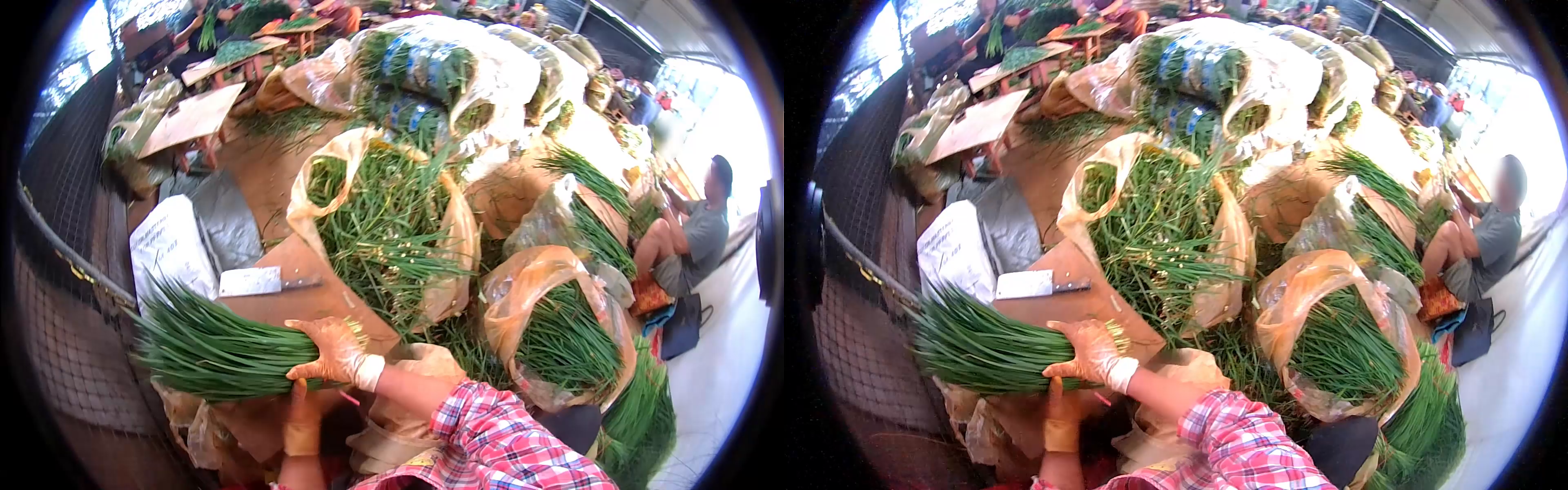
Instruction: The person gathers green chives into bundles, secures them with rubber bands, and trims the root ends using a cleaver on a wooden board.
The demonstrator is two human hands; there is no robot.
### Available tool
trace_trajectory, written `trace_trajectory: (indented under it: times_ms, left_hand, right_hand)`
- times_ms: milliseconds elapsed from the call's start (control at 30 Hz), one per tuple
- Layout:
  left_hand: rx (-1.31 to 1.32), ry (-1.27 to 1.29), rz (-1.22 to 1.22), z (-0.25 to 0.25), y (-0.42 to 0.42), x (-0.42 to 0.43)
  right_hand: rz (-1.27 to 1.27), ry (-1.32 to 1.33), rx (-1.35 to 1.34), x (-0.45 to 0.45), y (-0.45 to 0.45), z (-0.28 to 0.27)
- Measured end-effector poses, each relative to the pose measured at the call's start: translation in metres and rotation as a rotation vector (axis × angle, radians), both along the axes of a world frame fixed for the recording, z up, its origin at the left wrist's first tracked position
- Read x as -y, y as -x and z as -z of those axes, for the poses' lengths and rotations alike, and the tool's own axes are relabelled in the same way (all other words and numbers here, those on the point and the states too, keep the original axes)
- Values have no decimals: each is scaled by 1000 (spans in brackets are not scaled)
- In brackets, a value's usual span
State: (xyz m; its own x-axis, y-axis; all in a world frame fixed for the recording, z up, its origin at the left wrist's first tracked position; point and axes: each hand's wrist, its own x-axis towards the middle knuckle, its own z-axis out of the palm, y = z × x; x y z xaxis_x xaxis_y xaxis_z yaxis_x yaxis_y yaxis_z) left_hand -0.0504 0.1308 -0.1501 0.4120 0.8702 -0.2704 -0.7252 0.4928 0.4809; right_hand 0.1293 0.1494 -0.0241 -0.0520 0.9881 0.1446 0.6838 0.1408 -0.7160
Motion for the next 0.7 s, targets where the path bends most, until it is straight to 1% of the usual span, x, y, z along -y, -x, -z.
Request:
trace_trajectory:
  times_ms: [33,67,133,167,233,267,333,367,500,700]
  left_hand:
    - [-79,-78,29,-10,8,-12]
    - [-199,-178,81,-23,13,-24]
    - [-458,-393,195,-46,21,-49]
    - [-584,-502,252,-52,21,-58]
    - [-802,-696,347,-51,18,-67]
    - [-878,-766,372,-45,15,-65]
    - [-977,-887,402,-38,8,-66]
    - [-1000,-936,402,-36,5,-67]
    - [-1042,-1089,397,-35,7,-77]
    - [-1105,-805,332,-50,12,-62]
  right_hand:
    - [40,-94,-81,3,0,-9]
    - [63,-112,-73,2,2,-18]
    - [80,-363,-393,-2,3,-33]
    - [96,-386,-382,0,-2,-36]
    - [-52,-121,-698,7,-12,-33]
    - [-42,184,-558,10,-19,-22]
    - [-22,478,-415,8,-24,39]
    - [-39,509,-352,11,-24,54]
    - [-206,318,-255,11,-23,65]
    - [-340,253,-158,14,-15,78]
